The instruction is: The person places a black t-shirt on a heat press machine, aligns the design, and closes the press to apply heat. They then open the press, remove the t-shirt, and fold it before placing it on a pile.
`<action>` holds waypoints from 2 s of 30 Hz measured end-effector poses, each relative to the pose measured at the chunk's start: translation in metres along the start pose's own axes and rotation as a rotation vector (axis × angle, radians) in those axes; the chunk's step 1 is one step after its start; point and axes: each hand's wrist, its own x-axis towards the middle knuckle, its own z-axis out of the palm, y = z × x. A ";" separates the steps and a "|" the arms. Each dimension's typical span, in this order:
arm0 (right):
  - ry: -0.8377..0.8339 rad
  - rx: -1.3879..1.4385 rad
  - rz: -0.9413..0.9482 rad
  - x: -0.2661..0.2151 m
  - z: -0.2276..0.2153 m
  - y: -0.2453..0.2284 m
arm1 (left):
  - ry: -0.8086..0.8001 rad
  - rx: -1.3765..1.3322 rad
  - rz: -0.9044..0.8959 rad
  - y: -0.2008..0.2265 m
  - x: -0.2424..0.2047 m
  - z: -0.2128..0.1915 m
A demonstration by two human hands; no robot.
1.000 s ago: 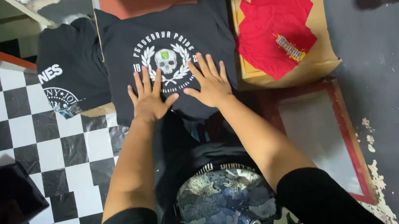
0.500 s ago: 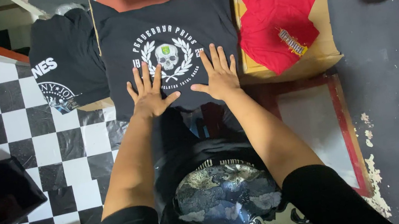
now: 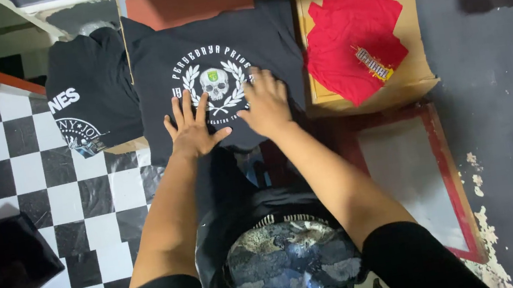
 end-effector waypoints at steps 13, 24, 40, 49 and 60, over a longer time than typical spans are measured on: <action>-0.089 0.025 -0.109 -0.026 0.005 0.005 | -0.015 -0.029 -0.013 0.007 -0.010 -0.010; -0.032 0.118 -0.069 -0.016 0.013 0.007 | -0.002 -0.034 0.021 0.003 -0.018 -0.017; -0.024 0.138 -0.104 -0.019 0.010 0.001 | 0.045 -0.154 0.028 0.005 -0.028 -0.018; -0.038 0.160 -0.107 -0.014 0.019 -0.012 | 0.046 -0.218 0.067 -0.001 -0.043 -0.007; 0.290 0.115 -0.352 -0.029 0.049 -0.001 | 0.729 -0.542 0.191 -0.057 -0.045 0.050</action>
